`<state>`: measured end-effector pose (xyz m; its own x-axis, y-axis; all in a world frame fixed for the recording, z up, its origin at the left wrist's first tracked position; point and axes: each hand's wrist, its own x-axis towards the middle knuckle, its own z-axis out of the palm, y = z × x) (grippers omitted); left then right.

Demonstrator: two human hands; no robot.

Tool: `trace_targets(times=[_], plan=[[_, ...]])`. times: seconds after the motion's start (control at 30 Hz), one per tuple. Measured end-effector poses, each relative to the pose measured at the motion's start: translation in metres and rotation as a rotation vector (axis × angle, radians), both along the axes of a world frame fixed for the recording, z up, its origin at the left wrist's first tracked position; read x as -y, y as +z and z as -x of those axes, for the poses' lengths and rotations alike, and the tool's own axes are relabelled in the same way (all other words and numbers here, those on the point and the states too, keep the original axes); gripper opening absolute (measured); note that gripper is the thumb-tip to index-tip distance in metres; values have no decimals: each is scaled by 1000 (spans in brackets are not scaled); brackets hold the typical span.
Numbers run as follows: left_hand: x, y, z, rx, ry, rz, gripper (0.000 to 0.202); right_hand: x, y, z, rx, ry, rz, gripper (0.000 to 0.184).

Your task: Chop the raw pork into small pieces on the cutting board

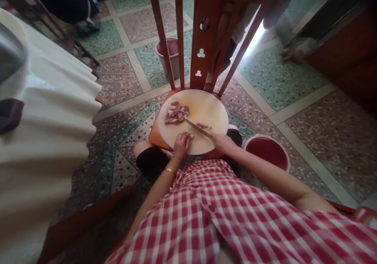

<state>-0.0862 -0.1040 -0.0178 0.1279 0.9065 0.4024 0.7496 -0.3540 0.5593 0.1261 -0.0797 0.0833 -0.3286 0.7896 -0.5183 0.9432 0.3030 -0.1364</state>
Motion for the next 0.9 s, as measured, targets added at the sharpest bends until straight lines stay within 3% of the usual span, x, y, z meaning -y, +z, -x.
trace_targets(times=[0.17,0.33,0.43,0.63,0.7,0.9], plan=[[1,-3,1,-32,-22,-44,16,15,11,7,1,99,-22,29],[3,0,-1,-86,-58,11,18,19,11,6,14,154,18,24],[3,1,-2,-61,-77,49,18,9,7,15,6,167,70,25],[3,2,-3,-98,-84,39,20,-23,-4,62,-167,229,53,36],[4,3,-4,-122,-79,21,19,-21,-5,57,-171,242,52,37],[4,2,-4,-114,-90,25,16,6,1,2,26,166,131,23]])
